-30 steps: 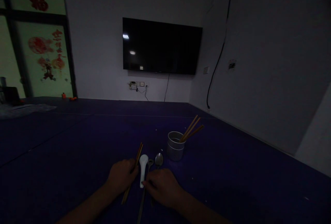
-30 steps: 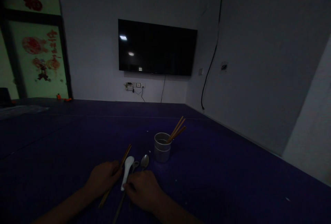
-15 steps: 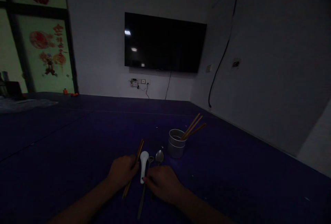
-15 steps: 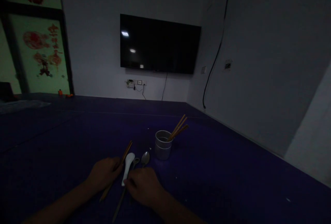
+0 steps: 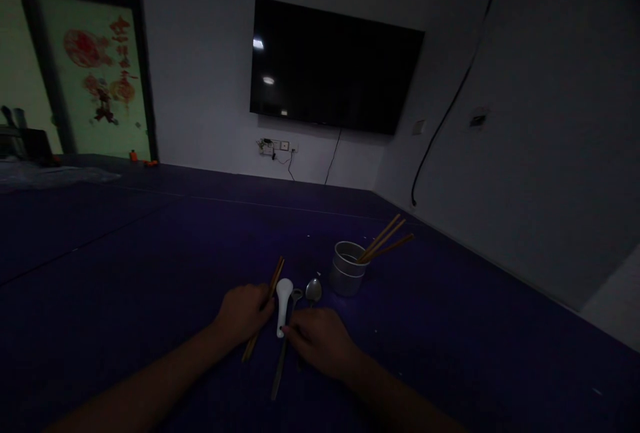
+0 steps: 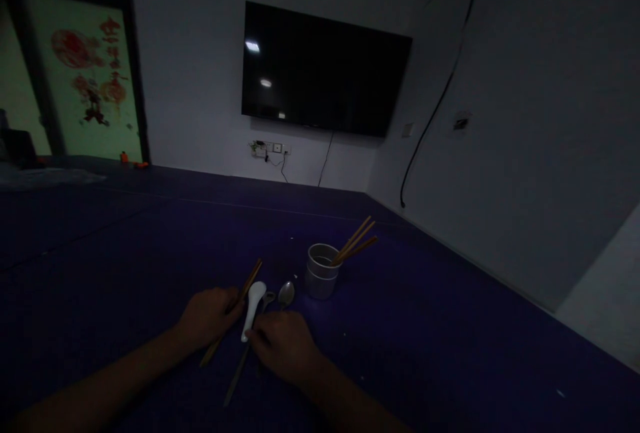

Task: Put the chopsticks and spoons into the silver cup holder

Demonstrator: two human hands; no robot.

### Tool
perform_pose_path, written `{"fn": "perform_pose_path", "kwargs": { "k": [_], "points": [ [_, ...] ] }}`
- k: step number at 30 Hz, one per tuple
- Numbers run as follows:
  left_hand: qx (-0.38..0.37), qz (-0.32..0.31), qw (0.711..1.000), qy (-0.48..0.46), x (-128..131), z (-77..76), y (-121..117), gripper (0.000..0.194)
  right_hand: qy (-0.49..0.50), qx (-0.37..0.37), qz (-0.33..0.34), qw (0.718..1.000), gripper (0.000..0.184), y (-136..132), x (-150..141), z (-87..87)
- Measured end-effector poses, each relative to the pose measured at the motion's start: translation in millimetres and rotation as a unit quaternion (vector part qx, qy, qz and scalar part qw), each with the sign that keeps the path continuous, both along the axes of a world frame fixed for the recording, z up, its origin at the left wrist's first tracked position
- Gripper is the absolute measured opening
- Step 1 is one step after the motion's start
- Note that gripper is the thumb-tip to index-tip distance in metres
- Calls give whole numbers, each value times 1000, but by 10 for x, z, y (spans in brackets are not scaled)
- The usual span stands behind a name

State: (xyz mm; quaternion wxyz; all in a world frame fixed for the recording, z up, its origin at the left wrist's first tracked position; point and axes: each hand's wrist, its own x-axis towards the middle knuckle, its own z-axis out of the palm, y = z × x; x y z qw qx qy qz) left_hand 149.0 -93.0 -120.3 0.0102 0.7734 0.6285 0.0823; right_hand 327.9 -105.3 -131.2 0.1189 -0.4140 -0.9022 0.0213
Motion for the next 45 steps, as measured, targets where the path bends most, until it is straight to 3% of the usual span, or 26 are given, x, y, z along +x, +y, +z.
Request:
{"fn": "perform_pose_path", "kwargs": {
  "k": [37,45],
  "points": [
    [-3,51,999,-8,-36,-60,69,43,24,50,4,998,28,49,-40,-103],
    [-14,70,997,1,-19,-4,34,43,16,66,-5,998,31,70,-35,-122]
  ]
}}
